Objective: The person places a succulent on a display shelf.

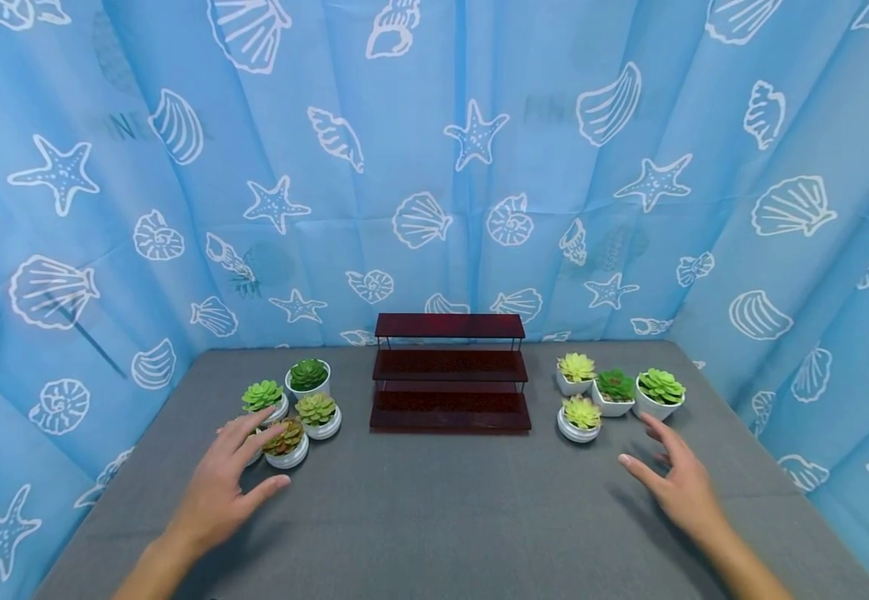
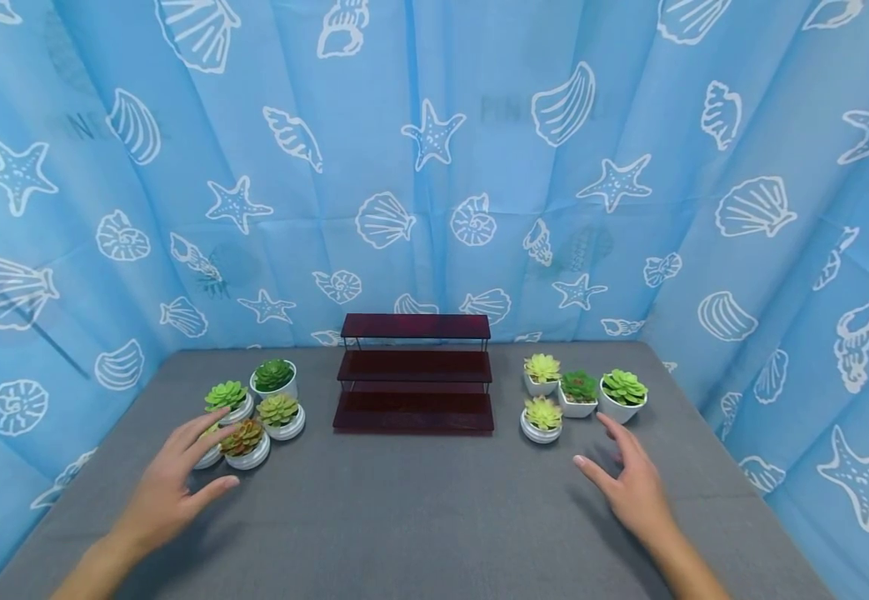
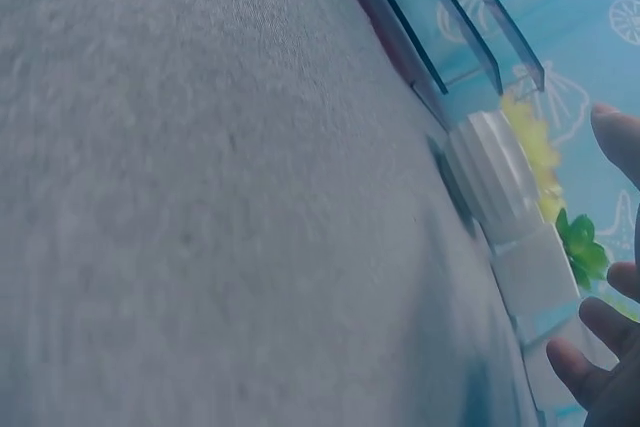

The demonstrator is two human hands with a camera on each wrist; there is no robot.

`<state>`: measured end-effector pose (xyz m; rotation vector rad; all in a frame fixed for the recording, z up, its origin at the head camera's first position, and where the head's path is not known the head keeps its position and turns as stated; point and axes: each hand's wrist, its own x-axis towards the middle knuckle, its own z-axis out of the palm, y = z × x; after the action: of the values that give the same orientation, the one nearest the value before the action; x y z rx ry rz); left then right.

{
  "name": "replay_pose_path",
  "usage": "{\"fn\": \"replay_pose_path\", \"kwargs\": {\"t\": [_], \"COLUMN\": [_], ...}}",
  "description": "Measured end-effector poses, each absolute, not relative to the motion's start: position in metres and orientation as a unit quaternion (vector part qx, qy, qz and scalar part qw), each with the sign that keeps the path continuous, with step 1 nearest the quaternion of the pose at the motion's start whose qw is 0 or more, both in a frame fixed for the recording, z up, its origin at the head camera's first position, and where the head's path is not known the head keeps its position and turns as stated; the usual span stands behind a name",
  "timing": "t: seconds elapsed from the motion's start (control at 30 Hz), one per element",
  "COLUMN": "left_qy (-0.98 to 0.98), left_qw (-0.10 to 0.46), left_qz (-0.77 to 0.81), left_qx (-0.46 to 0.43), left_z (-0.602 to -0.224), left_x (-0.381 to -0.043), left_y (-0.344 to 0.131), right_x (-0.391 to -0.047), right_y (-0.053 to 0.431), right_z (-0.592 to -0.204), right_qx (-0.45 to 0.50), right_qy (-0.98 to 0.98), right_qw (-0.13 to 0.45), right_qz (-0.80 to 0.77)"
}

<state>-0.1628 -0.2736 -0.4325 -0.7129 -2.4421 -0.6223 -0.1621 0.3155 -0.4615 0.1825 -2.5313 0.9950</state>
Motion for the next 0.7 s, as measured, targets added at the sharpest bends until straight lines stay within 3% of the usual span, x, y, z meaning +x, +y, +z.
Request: {"fn": "replay_pose_path", "kwargs": {"t": [0.37, 0.7], "left_qy": [-0.871, -0.826], "left_qw": [0.243, 0.274], "left_qz": [-0.32, -0.381], "left_qx": [-0.284, -0.311], "left_z": [-0.44, -0.449], "left_x": [-0.176, -0.191], "left_y": [-0.237, -0.202], "right_x": [-0.173, -0.185], "right_y": [0.304, 0.292], "right_z": [-0.468, -0.469], "right_qx": [0.063, 0.042], "right_qy": [-0.873, -0.863], "right_qw": [0.187, 0.152], "right_qz": [0.446, 0.48]}}
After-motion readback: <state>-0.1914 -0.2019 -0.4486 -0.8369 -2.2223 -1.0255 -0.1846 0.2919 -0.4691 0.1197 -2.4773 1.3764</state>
